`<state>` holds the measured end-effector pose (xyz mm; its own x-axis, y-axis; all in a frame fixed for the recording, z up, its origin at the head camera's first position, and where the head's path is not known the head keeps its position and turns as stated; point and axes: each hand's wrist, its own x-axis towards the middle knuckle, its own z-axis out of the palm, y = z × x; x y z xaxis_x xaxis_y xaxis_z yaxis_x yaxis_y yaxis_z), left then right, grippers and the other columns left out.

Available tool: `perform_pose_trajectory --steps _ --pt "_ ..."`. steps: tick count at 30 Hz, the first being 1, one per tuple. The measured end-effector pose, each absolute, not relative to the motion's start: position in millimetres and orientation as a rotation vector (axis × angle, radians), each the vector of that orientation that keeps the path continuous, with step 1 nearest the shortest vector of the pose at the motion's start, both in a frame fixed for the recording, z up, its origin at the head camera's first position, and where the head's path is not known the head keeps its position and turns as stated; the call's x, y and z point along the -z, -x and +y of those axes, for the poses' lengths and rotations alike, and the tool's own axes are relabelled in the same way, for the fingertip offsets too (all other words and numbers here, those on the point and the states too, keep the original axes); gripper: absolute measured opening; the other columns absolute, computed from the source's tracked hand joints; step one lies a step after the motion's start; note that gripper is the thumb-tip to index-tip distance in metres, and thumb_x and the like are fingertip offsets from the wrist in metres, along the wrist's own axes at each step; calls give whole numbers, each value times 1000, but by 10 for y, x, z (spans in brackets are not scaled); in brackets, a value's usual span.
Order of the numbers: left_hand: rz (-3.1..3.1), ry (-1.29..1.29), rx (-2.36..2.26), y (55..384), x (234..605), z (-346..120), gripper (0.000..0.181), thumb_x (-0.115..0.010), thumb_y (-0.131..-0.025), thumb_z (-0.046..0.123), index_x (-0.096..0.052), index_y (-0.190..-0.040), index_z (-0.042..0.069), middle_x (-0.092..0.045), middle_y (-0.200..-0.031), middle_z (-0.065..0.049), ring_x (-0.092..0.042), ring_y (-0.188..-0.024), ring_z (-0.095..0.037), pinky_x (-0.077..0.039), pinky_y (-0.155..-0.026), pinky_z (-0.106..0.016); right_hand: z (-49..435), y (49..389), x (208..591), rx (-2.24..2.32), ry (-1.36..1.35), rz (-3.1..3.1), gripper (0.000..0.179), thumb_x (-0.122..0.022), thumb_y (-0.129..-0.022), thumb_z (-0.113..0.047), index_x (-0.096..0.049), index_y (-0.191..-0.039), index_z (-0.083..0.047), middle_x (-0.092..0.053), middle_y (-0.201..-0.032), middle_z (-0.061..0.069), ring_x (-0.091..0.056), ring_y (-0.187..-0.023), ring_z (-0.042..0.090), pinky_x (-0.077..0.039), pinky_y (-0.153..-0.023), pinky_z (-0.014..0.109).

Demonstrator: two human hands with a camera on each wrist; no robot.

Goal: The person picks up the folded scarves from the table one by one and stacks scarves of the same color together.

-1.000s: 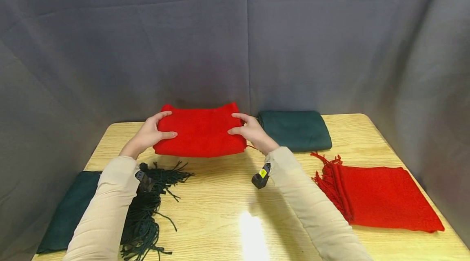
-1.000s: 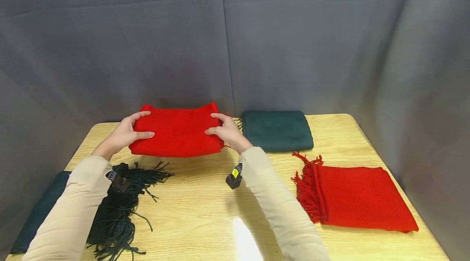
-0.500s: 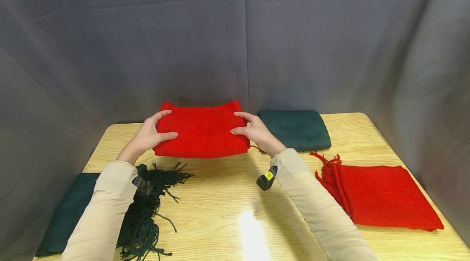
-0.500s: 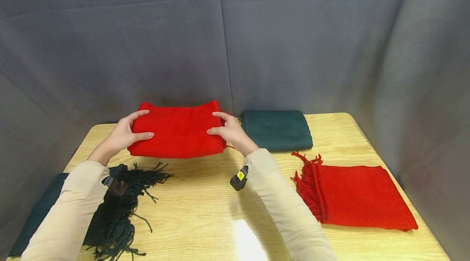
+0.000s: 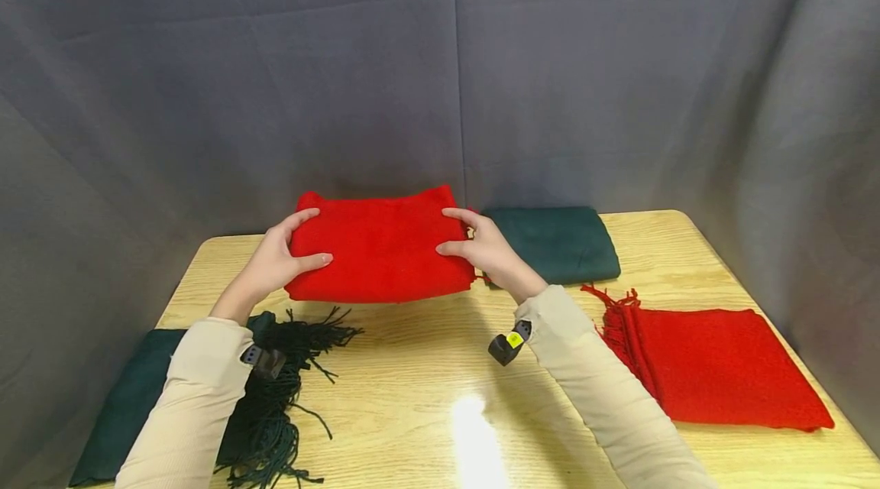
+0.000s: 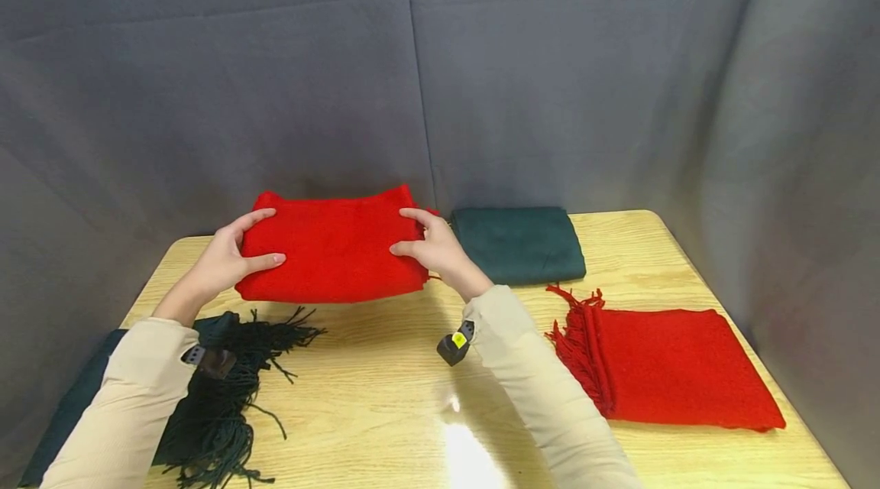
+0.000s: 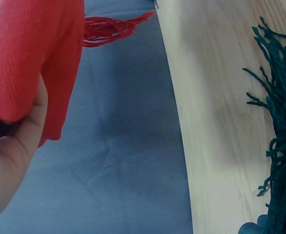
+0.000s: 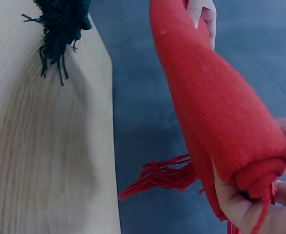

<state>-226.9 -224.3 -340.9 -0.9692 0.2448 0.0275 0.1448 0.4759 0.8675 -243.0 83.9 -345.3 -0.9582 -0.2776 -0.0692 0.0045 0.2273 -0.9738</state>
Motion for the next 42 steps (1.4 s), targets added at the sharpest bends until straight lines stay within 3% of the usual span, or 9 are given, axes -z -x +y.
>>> perform_pose_trajectory --steps 25,34,42 --pt "2574 -422 -1646 1989 3353 -2120 75 -67 -81 6 -24 -143 9 -47 -121 -21 -55 -98 -34 -52 -72 -33 1006 2184 3336 1853 327 2269 60 -64 -79 -2 -43 -134 -10 -51 -115 15 -53 -96 28 -52 -71 36" --pt "2544 -435 -1694 1905 3355 -2075 75 -67 -79 2 -26 -142 9 -44 -123 -22 -51 -103 -38 -52 -70 -40 1072 2107 3324 1855 345 2265 60 -64 -79 -2 -43 -134 -11 -51 -116 16 -59 -89 29 -53 -69 38" --pt "2488 -479 -1743 1863 3371 -2028 75 -66 -79 -2 -26 -142 8 -45 -122 -22 -54 -99 -32 -53 -70 -38 1151 2053 3311 1854 326 2239 62 -65 -78 -2 -42 -135 -12 -47 -119 17 -56 -94 32 -52 -71 41"
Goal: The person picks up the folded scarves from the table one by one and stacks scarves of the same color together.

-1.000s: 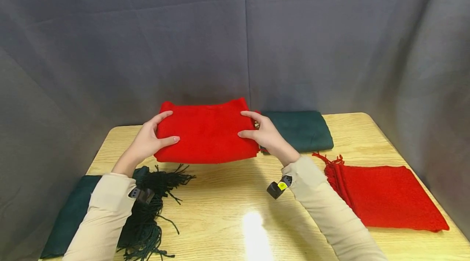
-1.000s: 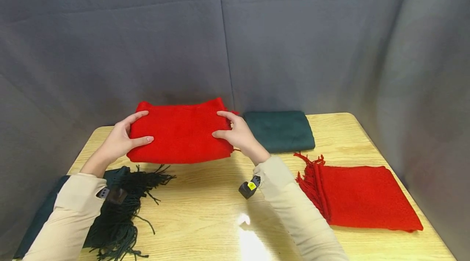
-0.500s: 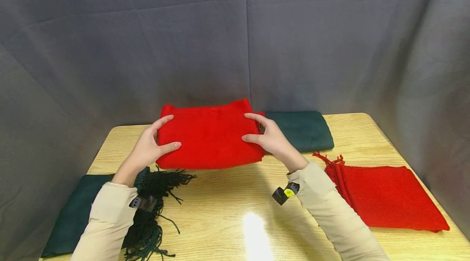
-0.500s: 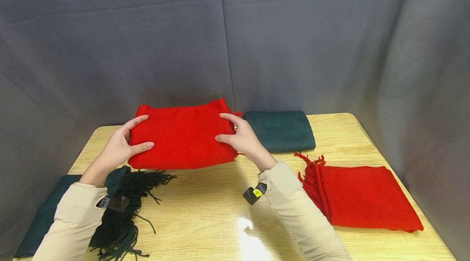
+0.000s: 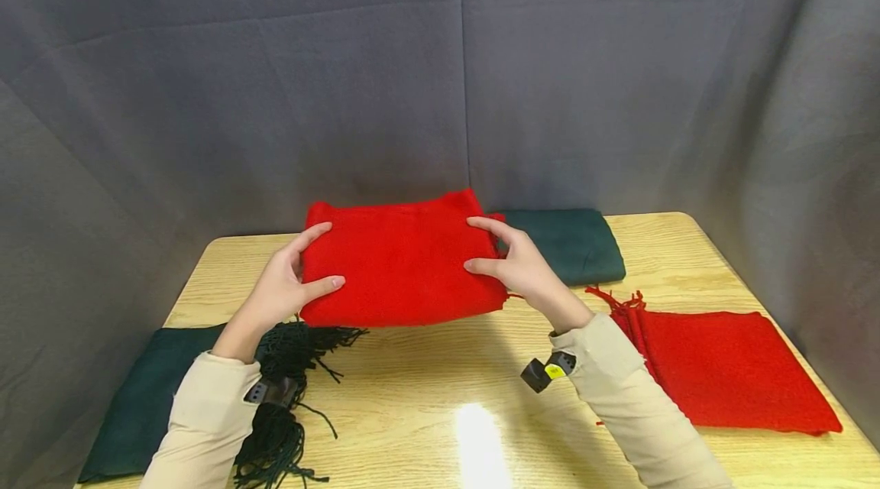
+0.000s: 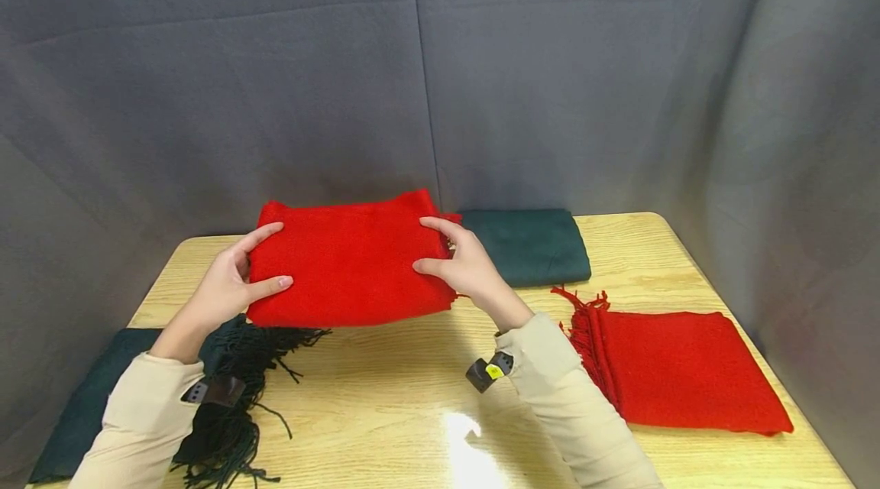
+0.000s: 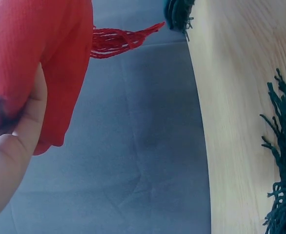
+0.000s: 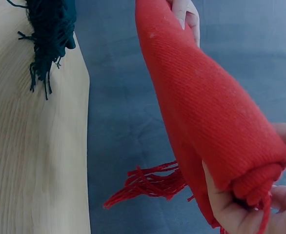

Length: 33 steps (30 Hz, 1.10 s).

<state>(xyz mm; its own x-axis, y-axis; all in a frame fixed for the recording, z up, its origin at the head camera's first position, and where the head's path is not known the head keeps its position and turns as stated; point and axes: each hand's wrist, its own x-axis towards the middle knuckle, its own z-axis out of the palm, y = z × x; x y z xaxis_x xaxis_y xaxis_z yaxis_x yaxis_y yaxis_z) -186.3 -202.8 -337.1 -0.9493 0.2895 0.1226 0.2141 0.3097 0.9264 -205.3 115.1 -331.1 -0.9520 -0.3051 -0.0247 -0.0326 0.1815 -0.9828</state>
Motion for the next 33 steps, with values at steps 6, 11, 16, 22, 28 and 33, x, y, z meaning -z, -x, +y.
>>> perform_pose_trajectory --steps 6,11,16,22,28,33 --pt "2462 -511 -1763 1825 3383 -1988 75 -65 -79 -5 -25 -142 7 -45 -122 -23 -54 -100 -35 -52 -69 -39 1205 2022 3322 1837 337 2260 62 -64 -79 -2 -41 -135 -11 -48 -118 18 -58 -89 30 -53 -70 40" --pt "2439 -507 -1776 1805 3382 -1948 76 -64 -78 -6 -25 -142 7 -44 -122 -23 -51 -103 -38 -52 -69 -41 1259 1993 3317 1837 341 2263 62 -64 -79 -2 -41 -136 -10 -47 -118 19 -59 -88 30 -53 -69 41" --pt "2459 -533 -1761 1779 3392 -1921 76 -65 -78 -5 -27 -142 8 -47 -120 -22 -56 -92 -26 -53 -68 -34 1320 1951 3306 1833 340 2264 63 -65 -78 -2 -41 -136 -10 -46 -119 20 -58 -89 30 -53 -69 41" --pt "2470 -586 -1766 1731 3418 -1885 75 -66 -77 -6 -28 -141 7 -50 -116 -22 -59 -83 -15 -53 -66 -31 1379 1890 3320 1849 368 2262 61 -64 -79 -2 -41 -135 -10 -50 -114 21 -61 -81 26 -53 -66 40" --pt "2495 -625 -1755 1709 3457 -1829 75 -67 -76 -5 -30 -140 5 -51 -111 -20 -55 -69 -8 -50 -58 -22 1444 1813 3338 1865 387 2270 61 -64 -79 -1 -41 -135 -8 -51 -112 22 -61 -79 23 -53 -65 39" --pt "2508 -650 -1748 1679 3505 -1791 74 -68 -76 -4 -31 -140 5 -53 -108 -19 -54 -72 -10 -49 -59 -23 1491 1755 3342 1853 397 2282 61 -64 -79 -1 -41 -135 -8 -52 -111 22 -62 -77 22 -53 -66 38"
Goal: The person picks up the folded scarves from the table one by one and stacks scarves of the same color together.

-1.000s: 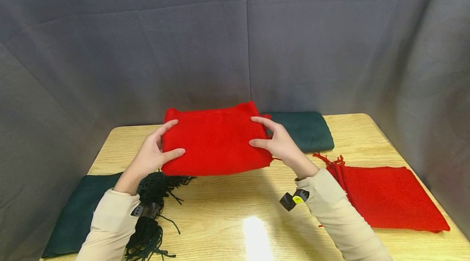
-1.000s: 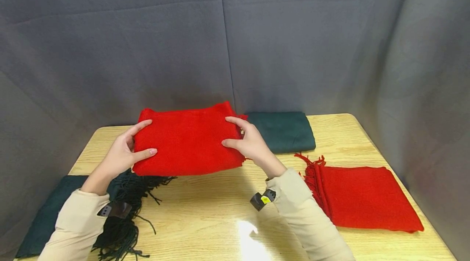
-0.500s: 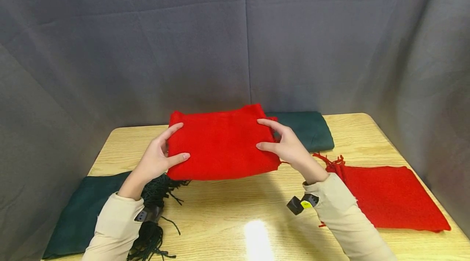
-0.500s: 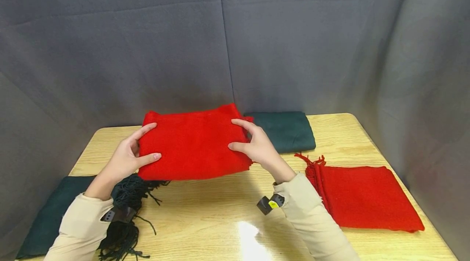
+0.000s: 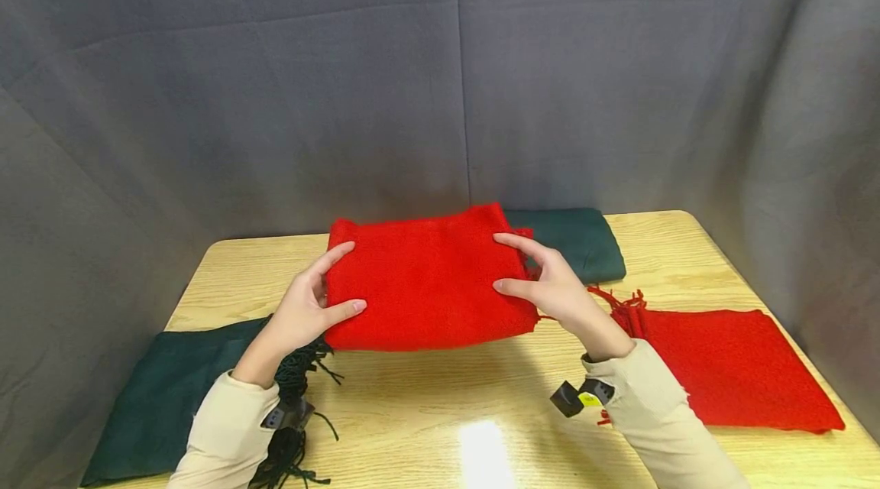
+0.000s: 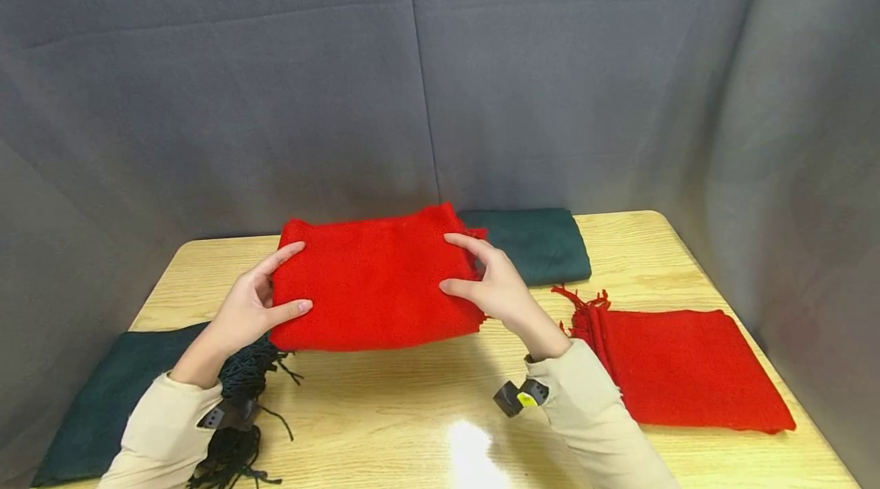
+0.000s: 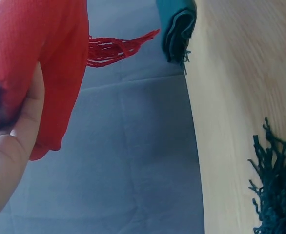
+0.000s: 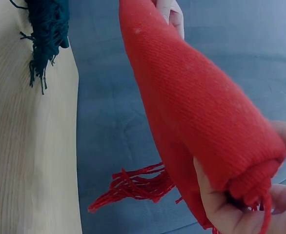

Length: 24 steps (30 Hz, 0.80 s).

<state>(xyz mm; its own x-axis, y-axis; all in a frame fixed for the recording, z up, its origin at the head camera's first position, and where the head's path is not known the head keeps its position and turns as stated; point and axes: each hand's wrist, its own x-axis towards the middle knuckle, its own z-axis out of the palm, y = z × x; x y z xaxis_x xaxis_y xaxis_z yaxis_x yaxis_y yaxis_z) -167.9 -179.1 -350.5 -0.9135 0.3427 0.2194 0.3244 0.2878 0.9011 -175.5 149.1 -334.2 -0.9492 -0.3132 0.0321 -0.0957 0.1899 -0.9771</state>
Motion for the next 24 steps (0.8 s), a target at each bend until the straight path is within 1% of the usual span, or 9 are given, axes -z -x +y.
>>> perform_pose_trajectory --steps 2,10,15,16,19,21,22,23,24 --pt "2476 -642 -1766 1663 3519 -1779 74 -68 -77 -4 -30 -140 5 -52 -112 -19 -57 -81 -14 -52 -64 -27 1507 1740 3348 1845 398 2293 61 -64 -79 -1 -42 -135 -8 -51 -112 21 -62 -77 23 -53 -66 38" --pt "2370 -628 -1827 1614 3564 -1723 76 -66 -76 -7 -28 -141 6 -47 -119 -21 -57 -92 -21 -53 -71 -33 1576 1679 3397 1830 399 2308 61 -63 -79 1 -42 -135 -9 -53 -109 19 -61 -74 24 -53 -65 38" --pt "2399 -639 -1795 1591 3628 -1698 75 -67 -77 -6 -29 -141 6 -47 -121 -20 -56 -91 -19 -52 -70 -30 1613 1630 3463 1836 409 2301 61 -63 -79 1 -42 -135 -8 -53 -109 19 -61 -76 24 -53 -66 37" --pt "2422 -642 -1774 1582 3640 -1693 75 -67 -77 -5 -29 -141 6 -46 -123 -19 -56 -83 -15 -51 -67 -26 1621 1622 3480 1833 413 2303 61 -63 -79 0 -42 -135 -8 -53 -110 19 -61 -76 24 -53 -67 37" --pt "2422 -654 -1754 1561 3672 -1679 75 -67 -77 -3 -29 -141 7 -46 -123 -18 -54 -76 -9 -49 -63 -23 1643 1602 3528 1828 419 2308 60 -63 -79 0 -42 -135 -7 -53 -110 19 -60 -76 23 -52 -67 35" --pt "2429 -662 -1743 1547 3684 -1671 75 -68 -77 -2 -30 -141 7 -49 -117 -18 -53 -70 -9 -48 -58 -22 1653 1590 3554 1832 416 2300 60 -62 -80 1 -41 -135 -7 -51 -112 19 -60 -78 23 -52 -68 35" --pt "2442 -665 -1730 1541 3690 -1667 75 -68 -77 -2 -30 -141 7 -52 -108 -16 -50 -64 -8 -45 -54 -21 1657 1585 3565 1836 412 2293 60 -62 -80 1 -41 -135 -7 -50 -114 19 -59 -79 24 -52 -68 35" --pt "2440 -670 -1729 1538 3696 -1663 75 -68 -77 -2 -30 -141 7 -53 -100 -16 -51 -66 -8 -46 -55 -22 1660 1578 3574 1842 412 2284 60 -61 -80 1 -41 -135 -6 -49 -115 20 -59 -80 24 -52 -68 36" --pt "2473 -674 -1705 1534 3703 -1660 74 -69 -77 -1 -31 -140 7 -53 -90 -13 -46 -59 -7 -42 -50 -21 1664 1571 3583 1852 410 2271 60 -61 -80 2 -41 -135 -6 -48 -116 21 -59 -81 25 -52 -68 36"
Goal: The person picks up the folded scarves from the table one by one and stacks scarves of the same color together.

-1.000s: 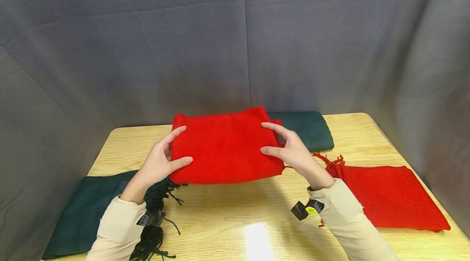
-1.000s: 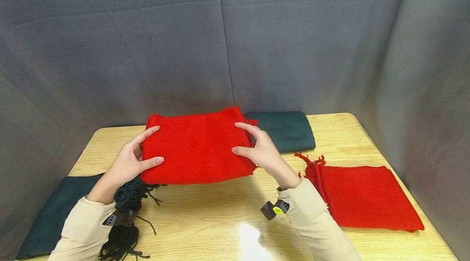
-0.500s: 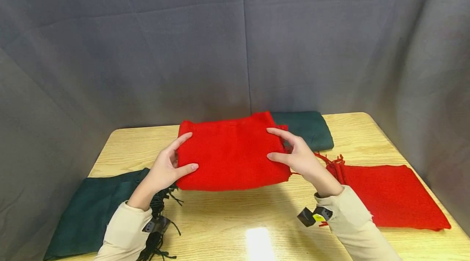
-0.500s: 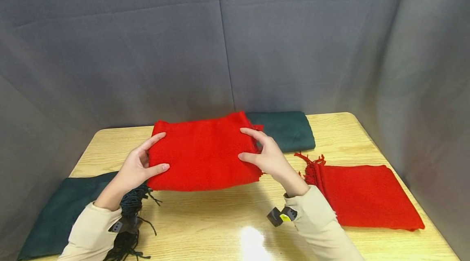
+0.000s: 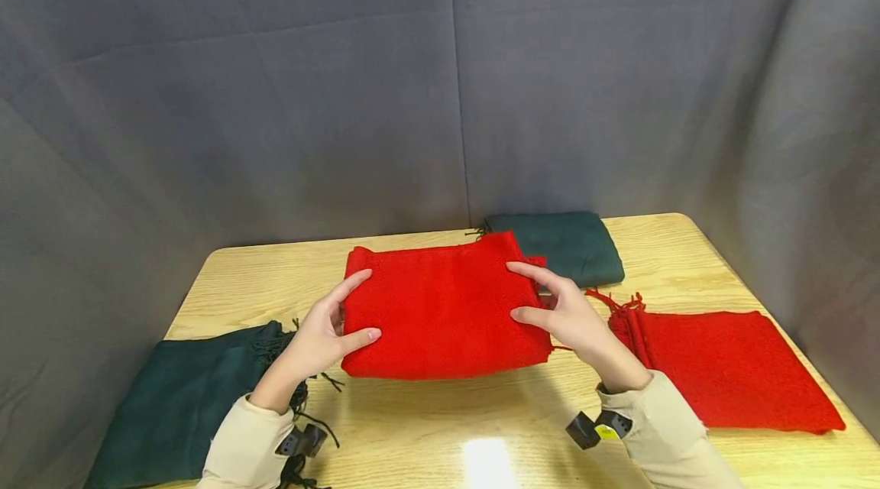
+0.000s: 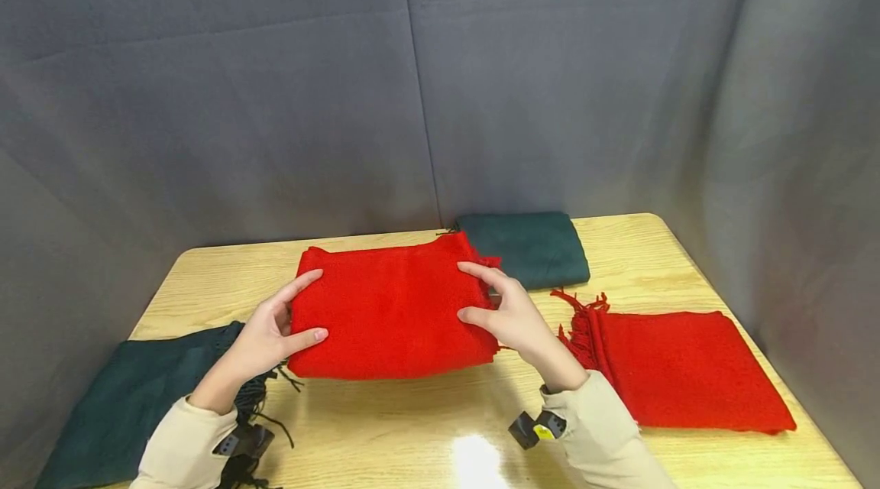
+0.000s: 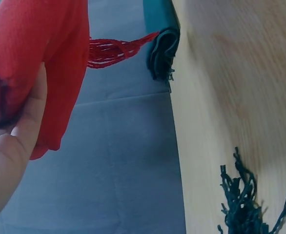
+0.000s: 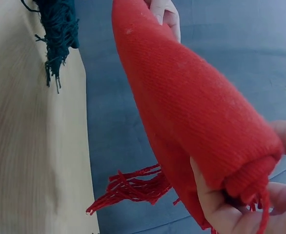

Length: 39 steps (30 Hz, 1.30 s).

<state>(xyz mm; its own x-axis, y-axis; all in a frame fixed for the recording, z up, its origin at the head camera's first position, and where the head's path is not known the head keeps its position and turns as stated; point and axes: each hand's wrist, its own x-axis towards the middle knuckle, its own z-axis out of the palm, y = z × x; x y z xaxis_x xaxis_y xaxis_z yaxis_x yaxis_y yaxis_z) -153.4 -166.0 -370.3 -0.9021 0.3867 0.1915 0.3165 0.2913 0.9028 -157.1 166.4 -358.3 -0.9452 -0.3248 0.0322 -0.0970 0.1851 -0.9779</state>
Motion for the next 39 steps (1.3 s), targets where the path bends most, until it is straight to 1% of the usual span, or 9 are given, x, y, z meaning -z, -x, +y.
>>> perform_pose_trajectory --steps 1,4,6,8,12,22,29,35,39 --pt "2483 -680 -1694 1528 3715 -1658 74 -69 -77 -1 -32 -140 8 -50 -80 -11 -44 -56 -6 -40 -49 -20 1666 1560 3591 1859 407 2259 60 -60 -80 2 -40 -135 -6 -47 -117 21 -59 -83 26 -52 -68 37" --pt "2502 -693 -1679 1511 3753 -1650 74 -69 -77 -1 -33 -140 7 -48 -81 -9 -34 -49 -4 -34 -46 -19 1670 1530 3619 1868 403 2243 59 -60 -80 2 -40 -136 -5 -46 -119 22 -60 -83 26 -52 -68 37" --pt "2474 -700 -1697 1500 3778 -1644 73 -69 -77 -2 -32 -140 7 -52 -90 -11 -41 -53 -5 -38 -48 -19 1671 1511 3638 1869 396 2239 60 -60 -80 2 -40 -136 -5 -46 -119 22 -60 -82 25 -52 -68 37" --pt "2407 -697 -1740 1487 3803 -1637 74 -67 -77 -4 -30 -140 6 -52 -108 -16 -52 -65 -8 -46 -55 -22 1671 1497 3658 1867 390 2238 60 -60 -80 2 -40 -136 -5 -46 -119 22 -60 -81 24 -52 -68 37" --pt "2311 -670 -1795 1464 3847 -1629 75 -66 -77 -6 -28 -141 5 -53 -110 -21 -60 -85 -15 -52 -67 -30 1679 1466 3693 1877 384 2218 59 -59 -80 3 -40 -136 -5 -46 -118 23 -60 -82 25 -52 -68 37" --pt "2256 -675 -1811 1420 3952 -1619 75 -66 -78 -5 -26 -141 3 -51 -115 -24 -60 -93 -17 -52 -72 -32 1683 1394 3791 1897 364 2190 60 -59 -79 5 -40 -135 -4 -44 -121 24 -61 -78 21 -52 -66 36" --pt "2254 -696 -1787 1394 4062 -1618 74 -65 -79 -4 -25 -141 2 -54 -111 -24 -61 -88 -14 -52 -69 -32 1691 1355 3889 1868 342 2214 59 -58 -79 6 -41 -134 -3 -43 -124 22 -60 -76 21 -52 -66 35" --pt "2328 -711 -1711 1373 4121 -1593 73 -67 -79 -1 -28 -140 3 -57 -95 -17 -56 -69 -10 -47 -57 -23 1712 1312 3953 1838 292 2207 57 -58 -79 5 -42 -133 -3 -41 -125 21 -59 -77 23 -51 -67 34" --pt "2315 -717 -1696 1352 4164 -1577 73 -67 -79 -2 -28 -141 3 -57 -101 -17 -58 -75 -11 -49 -63 -24 1737 1285 4002 1835 281 2190 57 -59 -79 5 -42 -133 -2 -44 -120 22 -59 -76 23 -51 -66 35"
